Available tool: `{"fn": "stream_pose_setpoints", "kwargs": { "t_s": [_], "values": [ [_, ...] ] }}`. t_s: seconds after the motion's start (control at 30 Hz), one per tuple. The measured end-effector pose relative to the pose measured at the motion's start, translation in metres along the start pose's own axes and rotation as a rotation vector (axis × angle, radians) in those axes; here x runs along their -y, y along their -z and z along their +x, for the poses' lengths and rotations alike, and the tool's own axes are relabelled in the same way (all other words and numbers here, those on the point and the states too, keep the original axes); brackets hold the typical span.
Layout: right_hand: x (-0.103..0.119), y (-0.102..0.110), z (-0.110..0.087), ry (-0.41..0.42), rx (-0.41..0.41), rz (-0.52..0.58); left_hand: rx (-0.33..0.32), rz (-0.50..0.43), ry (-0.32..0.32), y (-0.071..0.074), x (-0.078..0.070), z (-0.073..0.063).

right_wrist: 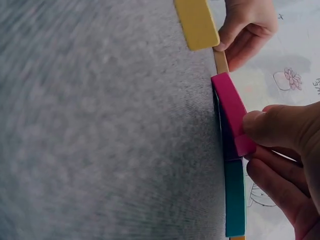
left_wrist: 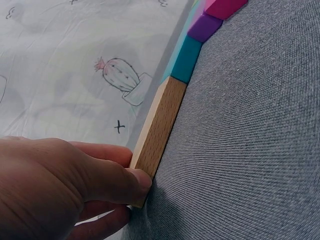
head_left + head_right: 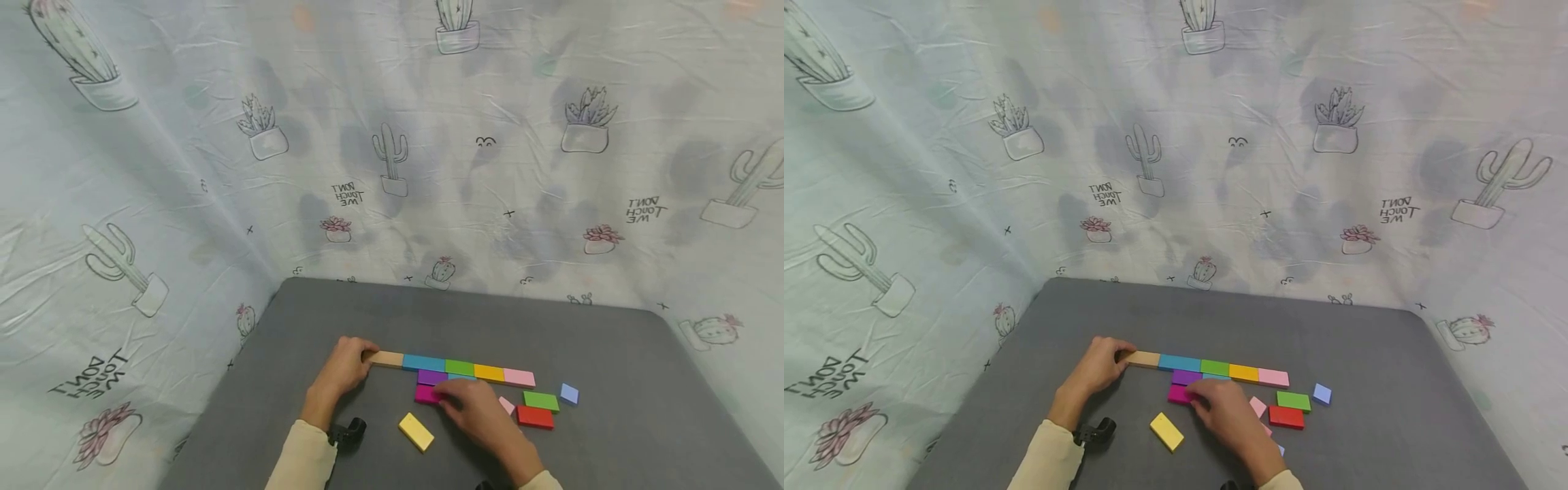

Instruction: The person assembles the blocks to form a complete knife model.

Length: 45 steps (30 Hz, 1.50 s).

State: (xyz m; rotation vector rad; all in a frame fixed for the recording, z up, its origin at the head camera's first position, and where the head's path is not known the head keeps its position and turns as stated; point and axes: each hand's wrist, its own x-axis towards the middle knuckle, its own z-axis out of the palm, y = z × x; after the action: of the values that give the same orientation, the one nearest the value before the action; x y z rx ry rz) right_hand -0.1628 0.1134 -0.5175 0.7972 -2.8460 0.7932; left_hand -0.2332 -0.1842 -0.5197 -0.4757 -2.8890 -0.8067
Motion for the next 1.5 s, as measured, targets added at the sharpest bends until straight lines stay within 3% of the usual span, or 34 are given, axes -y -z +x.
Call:
{"fn": "stream_pose_setpoints", "kwargs": {
  "t_s": [0.43,1.23,1.5],
  "values": [
    [0.000,-0.007,0.009,0.049,0.004,-0.014,0.003,-0.005,0.014,0.000,-0.001,0.001],
    [0.005,-0.013,0.015,-0.007,0.002,-0.020,0.009,-0.025,0.033,0.000,0.000,-0.002],
    [0.006,-0.010,0.006,-0.028,-0.023,0.053,0.006,-0.019,0.019,0.000,0.000,-0.001]
  ]
}}
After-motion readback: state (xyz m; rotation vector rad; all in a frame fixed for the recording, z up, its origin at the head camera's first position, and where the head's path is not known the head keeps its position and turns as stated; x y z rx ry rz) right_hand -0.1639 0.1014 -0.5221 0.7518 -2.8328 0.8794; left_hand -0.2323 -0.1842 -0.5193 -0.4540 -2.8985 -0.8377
